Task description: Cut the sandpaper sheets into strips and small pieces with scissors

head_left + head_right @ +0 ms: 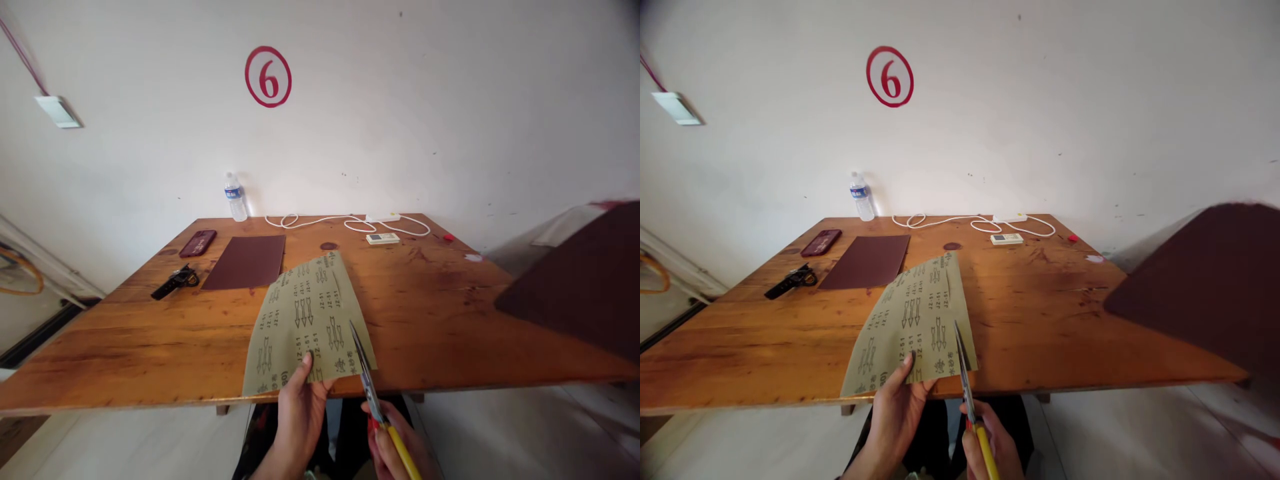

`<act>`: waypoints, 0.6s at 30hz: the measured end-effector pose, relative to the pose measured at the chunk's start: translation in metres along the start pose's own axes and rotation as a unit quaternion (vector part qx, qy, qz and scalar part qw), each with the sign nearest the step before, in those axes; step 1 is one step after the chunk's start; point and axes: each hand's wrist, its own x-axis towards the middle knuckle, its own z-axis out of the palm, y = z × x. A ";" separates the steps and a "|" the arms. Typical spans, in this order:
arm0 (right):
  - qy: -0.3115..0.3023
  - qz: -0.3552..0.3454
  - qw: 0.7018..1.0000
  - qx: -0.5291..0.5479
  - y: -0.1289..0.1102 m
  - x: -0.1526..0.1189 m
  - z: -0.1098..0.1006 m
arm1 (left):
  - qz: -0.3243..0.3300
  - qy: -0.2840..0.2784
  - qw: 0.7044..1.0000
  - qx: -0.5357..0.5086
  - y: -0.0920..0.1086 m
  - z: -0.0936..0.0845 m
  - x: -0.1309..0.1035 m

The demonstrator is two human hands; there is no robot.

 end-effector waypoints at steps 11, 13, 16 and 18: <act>0.004 -0.001 1.000 0.006 -0.015 -0.005 0.011 | 0.007 0.034 0.999 0.007 -0.008 -0.003 -0.005; 0.008 0.000 1.000 0.007 -0.019 -0.007 0.012 | 0.005 0.035 0.999 0.016 -0.008 -0.003 -0.006; 0.017 0.005 1.000 0.007 -0.021 -0.007 0.012 | 0.009 0.027 0.999 0.028 -0.008 -0.003 -0.007; 0.006 0.015 1.000 0.013 -0.021 -0.006 0.011 | 0.009 0.023 0.999 0.029 -0.008 -0.003 -0.007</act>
